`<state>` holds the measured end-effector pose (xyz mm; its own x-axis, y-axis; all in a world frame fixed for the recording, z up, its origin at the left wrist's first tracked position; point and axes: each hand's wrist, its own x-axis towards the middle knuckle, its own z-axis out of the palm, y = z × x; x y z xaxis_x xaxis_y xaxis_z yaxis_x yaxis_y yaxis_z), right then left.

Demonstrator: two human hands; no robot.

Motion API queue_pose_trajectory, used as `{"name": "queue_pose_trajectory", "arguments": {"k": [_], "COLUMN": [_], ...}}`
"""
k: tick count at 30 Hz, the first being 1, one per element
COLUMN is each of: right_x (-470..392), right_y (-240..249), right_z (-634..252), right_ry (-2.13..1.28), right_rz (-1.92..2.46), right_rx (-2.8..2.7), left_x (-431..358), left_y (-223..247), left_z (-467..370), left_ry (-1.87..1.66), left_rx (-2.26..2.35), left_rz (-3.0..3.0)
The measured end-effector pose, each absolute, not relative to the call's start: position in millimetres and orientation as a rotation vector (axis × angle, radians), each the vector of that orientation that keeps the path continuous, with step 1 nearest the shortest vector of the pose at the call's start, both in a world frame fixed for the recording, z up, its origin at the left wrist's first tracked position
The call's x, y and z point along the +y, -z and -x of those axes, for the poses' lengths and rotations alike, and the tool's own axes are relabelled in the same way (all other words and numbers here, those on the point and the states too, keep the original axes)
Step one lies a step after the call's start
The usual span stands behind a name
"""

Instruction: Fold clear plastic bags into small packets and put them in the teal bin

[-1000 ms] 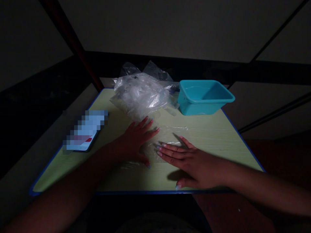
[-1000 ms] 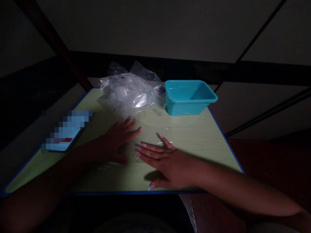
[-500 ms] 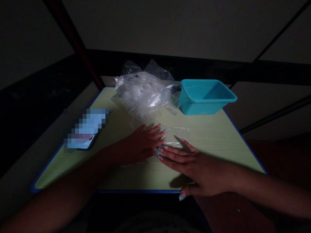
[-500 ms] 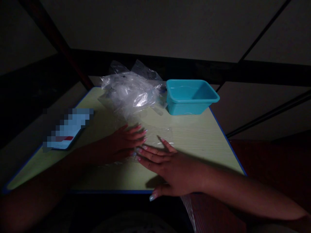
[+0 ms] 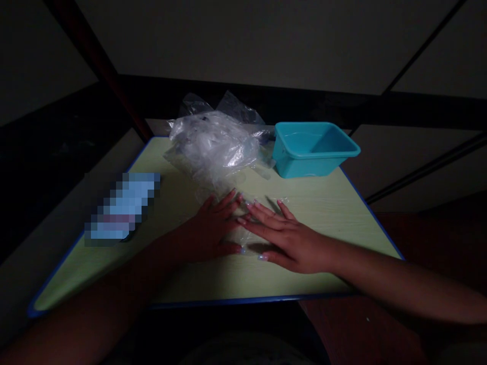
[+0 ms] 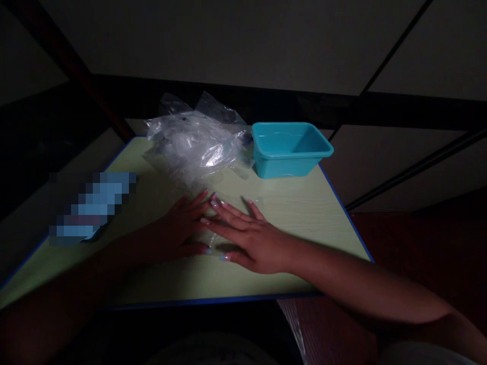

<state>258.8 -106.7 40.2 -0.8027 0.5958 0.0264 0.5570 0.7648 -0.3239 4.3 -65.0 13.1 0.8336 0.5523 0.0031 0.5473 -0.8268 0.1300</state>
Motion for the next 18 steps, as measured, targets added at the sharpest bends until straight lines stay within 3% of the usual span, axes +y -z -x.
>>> {"name": "queue_pose_trajectory", "arguments": {"k": [18], "right_x": [-94], "right_y": [-39], "right_z": [-268], "right_ry": [-0.568], "right_rz": [1.045], "right_rx": [-2.974], "left_x": [-62], "left_y": [-16], "left_z": [-3], "left_ry": [-0.027], "left_rx": [0.982], "left_rz": [-2.832]}}
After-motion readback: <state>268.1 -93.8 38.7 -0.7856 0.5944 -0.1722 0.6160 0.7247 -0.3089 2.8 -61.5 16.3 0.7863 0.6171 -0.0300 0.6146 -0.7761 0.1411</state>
